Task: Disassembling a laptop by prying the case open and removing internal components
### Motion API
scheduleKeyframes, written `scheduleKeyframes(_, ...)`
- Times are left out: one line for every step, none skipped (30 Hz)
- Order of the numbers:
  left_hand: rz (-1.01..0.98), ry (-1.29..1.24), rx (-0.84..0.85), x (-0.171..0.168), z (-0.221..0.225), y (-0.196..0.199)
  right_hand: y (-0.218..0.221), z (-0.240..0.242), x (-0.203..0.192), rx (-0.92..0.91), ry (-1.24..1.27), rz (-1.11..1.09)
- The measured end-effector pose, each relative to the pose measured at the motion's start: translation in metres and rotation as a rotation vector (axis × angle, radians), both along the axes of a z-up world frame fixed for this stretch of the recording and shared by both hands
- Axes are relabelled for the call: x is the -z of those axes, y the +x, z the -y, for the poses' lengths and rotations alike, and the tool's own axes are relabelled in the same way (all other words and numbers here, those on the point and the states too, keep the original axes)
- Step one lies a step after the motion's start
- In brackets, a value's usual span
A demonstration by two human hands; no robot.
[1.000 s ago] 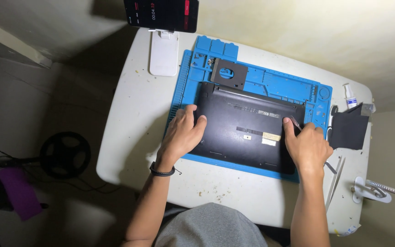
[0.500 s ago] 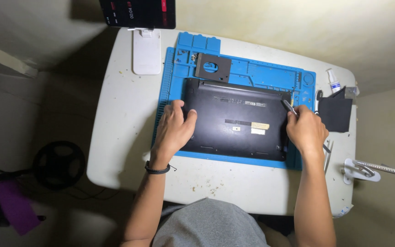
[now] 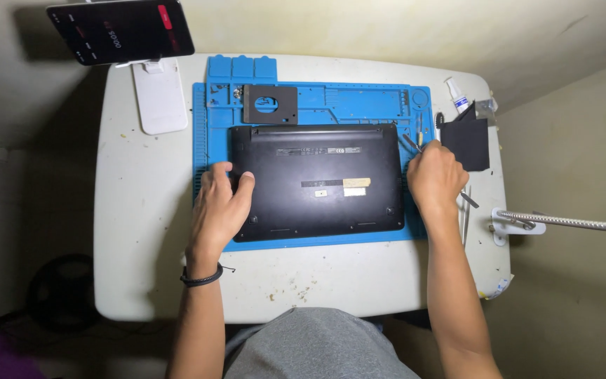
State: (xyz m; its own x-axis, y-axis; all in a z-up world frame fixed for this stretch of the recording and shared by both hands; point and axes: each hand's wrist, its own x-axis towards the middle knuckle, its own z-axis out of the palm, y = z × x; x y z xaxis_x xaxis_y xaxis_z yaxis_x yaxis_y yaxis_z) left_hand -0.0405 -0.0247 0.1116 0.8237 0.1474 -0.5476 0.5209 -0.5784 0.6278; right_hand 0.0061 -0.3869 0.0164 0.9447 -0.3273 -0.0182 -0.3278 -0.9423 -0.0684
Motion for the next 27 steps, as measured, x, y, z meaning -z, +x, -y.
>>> scheduleKeyframes(0.001, 0.000, 0.007, 0.000, 0.001, 0.000, 0.000, 0.000, 0.000, 0.007, 0.000, 0.001)
scheduleKeyframes(0.004, 0.005, 0.006, 0.000, 0.001, 0.001, -0.001, 0.000, 0.001, 0.008, 0.000, 0.001)
scheduleKeyframes(0.005, 0.012, 0.002, 0.000, 0.000, 0.000, -0.002, -0.001, 0.002, 0.006, 0.002, -0.001)
scheduleKeyframes(0.004, 0.013, 0.006, -0.001, 0.002, 0.000, -0.002, 0.000, 0.002, 0.009, 0.002, -0.002)
scheduleKeyframes(0.005, 0.011, 0.004, -0.002, 0.002, 0.000, -0.003, 0.001, 0.001, 0.003, -0.007, -0.006)
scheduleKeyframes(0.005, 0.010, 0.002, -0.004, 0.003, -0.001, -0.003, 0.001, 0.001, -0.003, -0.016, -0.009)
scheduleKeyframes(0.003, 0.011, 0.003, -0.004, 0.004, -0.001, -0.005, -0.002, -0.004, -0.002, -0.015, -0.011)
scheduleKeyframes(0.005, 0.013, 0.003, -0.004, 0.004, -0.001, -0.006, -0.005, -0.008, -0.005, -0.008, -0.011)
scheduleKeyframes(0.009, 0.015, 0.000, -0.004, 0.005, -0.001, -0.007, -0.008, -0.013, -0.010, -0.001, -0.010)
scheduleKeyframes(0.008, 0.015, 0.000, -0.004, 0.005, -0.001, -0.010, -0.013, -0.021, -0.010, -0.001, -0.010)
scheduleKeyframes(0.016, 0.016, -0.002, -0.004, 0.005, -0.001, -0.014, -0.019, -0.030, -0.020, 0.021, 0.014)
scheduleKeyframes(0.025, 0.016, -0.005, -0.003, 0.005, -0.002, -0.017, -0.025, -0.038, -0.029, 0.044, 0.038)
scheduleKeyframes(0.023, 0.017, -0.008, -0.003, 0.006, -0.001, -0.018, -0.026, -0.040, -0.032, 0.045, 0.037)
scheduleKeyframes(0.019, 0.014, -0.007, -0.002, 0.006, -0.001, -0.019, -0.026, -0.042, -0.039, 0.094, -0.007)
scheduleKeyframes(0.013, 0.012, -0.007, -0.002, 0.006, -0.001, -0.020, -0.028, -0.043, -0.047, 0.144, -0.052)
scheduleKeyframes(0.010, 0.014, -0.012, 0.000, 0.004, -0.001, -0.020, -0.028, -0.039, -0.051, 0.146, -0.055)
scheduleKeyframes(0.009, 0.011, -0.006, 0.003, 0.003, 0.000, -0.020, -0.029, -0.034, -0.053, 0.201, -0.064)
scheduleKeyframes(0.008, 0.009, 0.000, 0.005, 0.002, 0.000, -0.020, -0.029, -0.030, -0.054, 0.257, -0.072)
scheduleKeyframes(0.008, 0.012, -0.007, 0.007, 0.002, 0.000, -0.020, -0.032, -0.033, -0.061, 0.260, -0.073)
scheduleKeyframes(0.018, 0.001, -0.011, 0.009, 0.001, 0.001, -0.019, -0.034, -0.037, -0.066, 0.288, -0.092)
scheduleKeyframes(0.027, -0.010, -0.016, 0.011, 0.000, 0.001, -0.019, -0.038, -0.040, -0.072, 0.316, -0.112)
scheduleKeyframes(0.026, -0.007, -0.022, 0.010, 0.000, 0.000, -0.017, -0.039, -0.044, -0.079, 0.320, -0.113)
scheduleKeyframes(0.029, -0.018, -0.025, 0.010, 0.000, 0.001, -0.015, -0.040, -0.048, -0.057, 0.351, -0.165)
scheduleKeyframes(0.033, -0.030, -0.027, 0.009, 0.000, 0.001, -0.013, -0.041, -0.052, -0.035, 0.382, -0.218)
scheduleKeyframes(0.035, -0.030, -0.031, 0.010, 0.000, 0.000, -0.011, -0.039, -0.053, -0.039, 0.382, -0.216)
scheduleKeyframes(0.037, -0.037, -0.029, 0.012, -0.001, 0.001, -0.009, -0.038, -0.054, -0.022, 0.399, -0.233)
scheduleKeyframes(0.036, -0.045, -0.028, 0.013, -0.001, 0.000, -0.007, -0.036, -0.054, -0.005, 0.415, -0.253)
